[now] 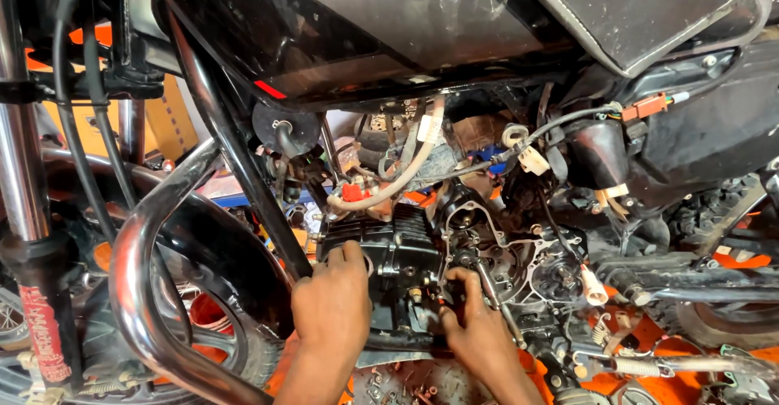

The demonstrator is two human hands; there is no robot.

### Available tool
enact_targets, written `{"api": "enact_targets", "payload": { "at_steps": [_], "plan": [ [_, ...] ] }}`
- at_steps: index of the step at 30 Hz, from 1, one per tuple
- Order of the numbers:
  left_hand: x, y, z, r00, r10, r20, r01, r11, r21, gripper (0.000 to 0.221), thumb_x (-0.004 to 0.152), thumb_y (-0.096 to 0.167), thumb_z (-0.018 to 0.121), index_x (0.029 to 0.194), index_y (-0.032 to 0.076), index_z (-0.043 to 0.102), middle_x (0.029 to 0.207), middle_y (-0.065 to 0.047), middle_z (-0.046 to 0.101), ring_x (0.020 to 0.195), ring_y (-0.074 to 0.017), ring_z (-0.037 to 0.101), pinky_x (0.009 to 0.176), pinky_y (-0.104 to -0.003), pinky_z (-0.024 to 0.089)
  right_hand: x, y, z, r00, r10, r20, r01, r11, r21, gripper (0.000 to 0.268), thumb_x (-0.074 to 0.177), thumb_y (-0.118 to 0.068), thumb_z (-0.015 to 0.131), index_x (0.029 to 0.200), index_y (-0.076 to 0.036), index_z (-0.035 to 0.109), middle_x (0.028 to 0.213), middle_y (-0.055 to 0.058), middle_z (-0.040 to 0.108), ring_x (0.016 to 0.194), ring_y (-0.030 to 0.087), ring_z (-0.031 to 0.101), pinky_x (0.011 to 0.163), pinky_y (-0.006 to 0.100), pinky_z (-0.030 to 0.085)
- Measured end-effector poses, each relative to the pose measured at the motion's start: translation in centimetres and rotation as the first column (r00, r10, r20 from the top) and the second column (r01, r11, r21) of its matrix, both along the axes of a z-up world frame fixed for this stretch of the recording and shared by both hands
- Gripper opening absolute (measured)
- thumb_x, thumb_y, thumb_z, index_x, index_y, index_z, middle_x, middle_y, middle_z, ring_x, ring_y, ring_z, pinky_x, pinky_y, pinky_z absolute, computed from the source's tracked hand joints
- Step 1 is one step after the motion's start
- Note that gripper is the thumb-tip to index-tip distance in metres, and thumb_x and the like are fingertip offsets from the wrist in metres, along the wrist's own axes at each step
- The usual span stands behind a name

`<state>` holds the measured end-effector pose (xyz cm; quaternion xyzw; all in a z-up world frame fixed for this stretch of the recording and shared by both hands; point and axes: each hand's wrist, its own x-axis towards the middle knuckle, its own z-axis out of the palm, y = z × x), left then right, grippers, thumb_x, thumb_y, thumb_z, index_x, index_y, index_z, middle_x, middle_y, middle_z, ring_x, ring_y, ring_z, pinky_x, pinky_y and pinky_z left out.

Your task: The person works on a motorcycle engine still mounted in the frame, using a wrench to loosen and tighten fasteners on the cylinder area. They handle small bolts and parts by hand, pick components from the work surface, and reposition around the frame to reach different sides of the engine.

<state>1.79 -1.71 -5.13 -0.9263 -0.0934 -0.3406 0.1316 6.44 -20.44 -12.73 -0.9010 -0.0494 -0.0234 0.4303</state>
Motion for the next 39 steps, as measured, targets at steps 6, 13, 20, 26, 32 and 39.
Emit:
{"api": "enact_targets", "payload": {
  "at_steps": [6, 13, 20, 26, 32, 39],
  "plan": [
    [0.7, 0.2, -1.5, 0.999, 0.043, 0.014, -0.043, 0.999, 0.005, 0.024, 0.074, 0.014, 0.074, 0.095, 0.013, 0.061, 0.085, -0.003, 0.072, 0.074, -0.0184, 0.075, 0.053, -0.033, 0.058, -0.6, 0.2, 1.3, 0.997, -0.076, -0.004, 0.073, 0.967, -0.245, 0.066, 0.096, -0.026, 0.058, 0.152, -0.029, 0.024, 0.084, 0.020, 0.075, 0.074, 0.042, 0.075, 0.075, 0.052, 0.062],
    [0.8, 0.1, -1.0, 0.998, 0.015, -0.057, -0.017, 0.999, -0.038, 0.020, 0.076, 0.013, 0.072, 0.094, 0.013, 0.062, 0.082, -0.004, 0.072, 0.070, -0.0214, 0.075, 0.052, -0.035, 0.058, -2.2, -0.4, 0.6, 0.968, -0.061, 0.245, 0.064, 0.998, -0.007, 0.077, 0.086, -0.025, 0.065, 0.152, -0.027, 0.025, 0.088, 0.024, 0.076, 0.075, 0.045, 0.074, 0.077, 0.052, 0.059],
    [0.6, 0.3, -0.5, 0.999, -0.017, -0.041, 0.012, 0.993, -0.115, 0.018, 0.078, 0.014, 0.071, 0.093, 0.013, 0.062, 0.082, -0.004, 0.073, 0.073, -0.0218, 0.075, 0.052, -0.036, 0.058, -2.4, -3.9, 4.6, 0.764, -0.027, 0.645, 0.259, 0.928, -0.269, 0.028, 0.086, -0.037, 0.073, 0.111, -0.026, 0.073, 0.096, 0.008, 0.067, 0.088, 0.030, 0.069, 0.072, 0.045, 0.057],
    [0.0, -0.2, 0.3, 1.000, 0.011, 0.023, -0.011, 1.000, -0.001, 0.018, 0.076, 0.015, 0.072, 0.092, 0.015, 0.064, 0.085, -0.002, 0.070, 0.078, -0.0209, 0.073, 0.063, -0.037, 0.055, 2.4, -5.0, 3.4, 0.690, 0.326, 0.646, 0.011, 0.888, -0.459, 0.024, 0.076, -0.025, 0.076, 0.098, -0.015, 0.076, 0.082, 0.009, 0.065, 0.080, 0.031, 0.067, 0.068, 0.047, 0.053],
    [-0.7, -0.5, 0.7, 1.000, -0.022, 0.012, 0.022, 0.998, 0.058, 0.021, 0.072, 0.016, 0.068, 0.093, 0.017, 0.065, 0.093, -0.003, 0.067, 0.091, -0.0228, 0.065, 0.072, -0.038, 0.047, 3.5, -3.1, 2.5, 0.715, 0.267, 0.646, -0.024, 0.933, -0.360, 0.018, 0.076, -0.023, 0.079, 0.092, -0.016, 0.078, 0.080, 0.008, 0.066, 0.083, 0.031, 0.064, 0.073, 0.046, 0.052],
    [-0.2, 0.3, -0.5, 1.000, -0.014, 0.028, 0.011, 0.996, 0.088, 0.009, 0.081, 0.018, 0.064, 0.089, 0.013, 0.064, 0.082, -0.004, 0.067, 0.091, -0.0237, 0.062, 0.079, -0.042, 0.041, 3.0, -2.4, 2.6, 0.700, 0.217, 0.680, 0.017, 0.947, -0.320, 0.029, 0.069, -0.023, 0.081, 0.098, -0.021, 0.081, 0.080, 0.005, 0.067, 0.083, 0.030, 0.061, 0.071, 0.043, 0.045]
  ]
}}
